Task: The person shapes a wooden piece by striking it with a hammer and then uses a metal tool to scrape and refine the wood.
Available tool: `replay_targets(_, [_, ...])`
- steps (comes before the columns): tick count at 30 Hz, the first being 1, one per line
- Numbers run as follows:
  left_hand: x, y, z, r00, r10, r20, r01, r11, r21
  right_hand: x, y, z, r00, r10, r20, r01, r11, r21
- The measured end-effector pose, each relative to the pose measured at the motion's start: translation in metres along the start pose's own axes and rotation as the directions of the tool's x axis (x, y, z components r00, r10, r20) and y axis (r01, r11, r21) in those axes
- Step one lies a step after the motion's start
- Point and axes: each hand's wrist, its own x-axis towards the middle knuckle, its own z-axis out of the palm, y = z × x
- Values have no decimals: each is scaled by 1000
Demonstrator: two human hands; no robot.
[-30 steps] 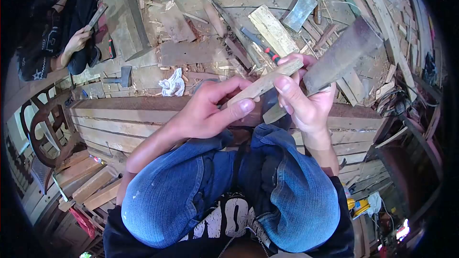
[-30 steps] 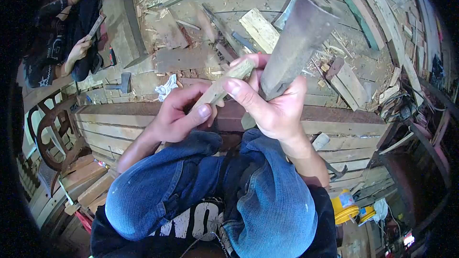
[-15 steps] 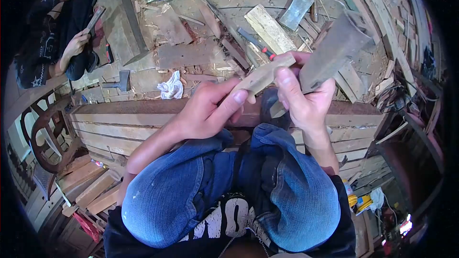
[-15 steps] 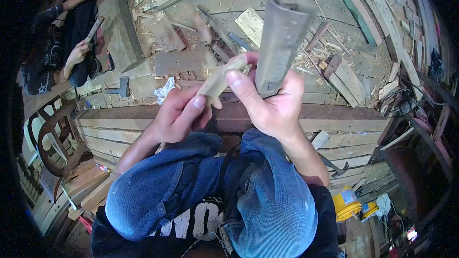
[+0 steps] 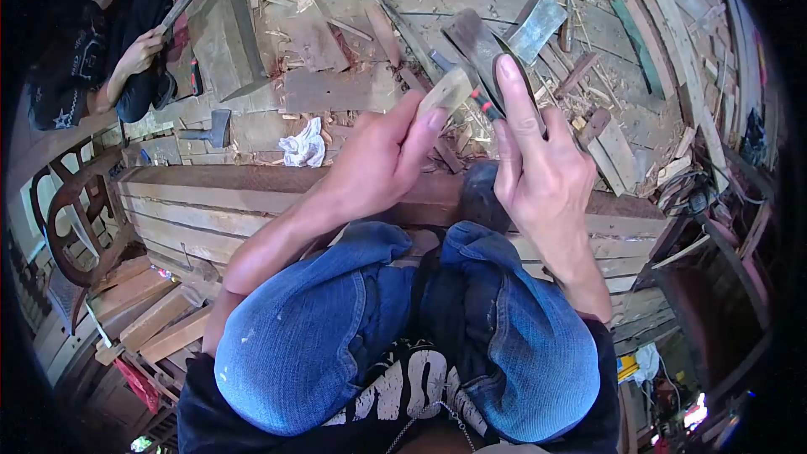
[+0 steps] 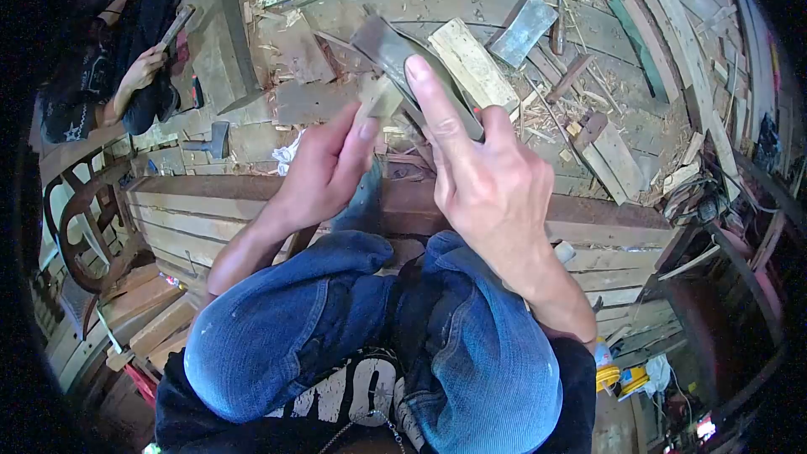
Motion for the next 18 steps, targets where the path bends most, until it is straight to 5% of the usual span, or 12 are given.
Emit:
replay_targets(7, [7, -12, 8, 999, -28, -19, 30, 997, 69, 5, 4, -4, 980, 137, 147, -107, 975, -195])
replay_targets(9, [9, -20, 11, 996, 39, -80, -39, 999, 2, -6, -2, 4, 974, -58, 218, 85, 990, -115])
replay_targets(13, [18, -35, 13, 999, -21, 38, 20, 1000, 23, 7, 14, 9, 977, 110, 181, -79, 982, -170])
replay_targets(17, [20, -75, 30, 959, -104, 265, 175, 950, -259, -22, 14, 36, 936, 92, 339, -42, 987, -153])
replay_targets(18, [20, -97, 42, 973, -43, 227, 94, 972, -216, -28, 22, 47, 921, 102, 375, -55, 989, -134])
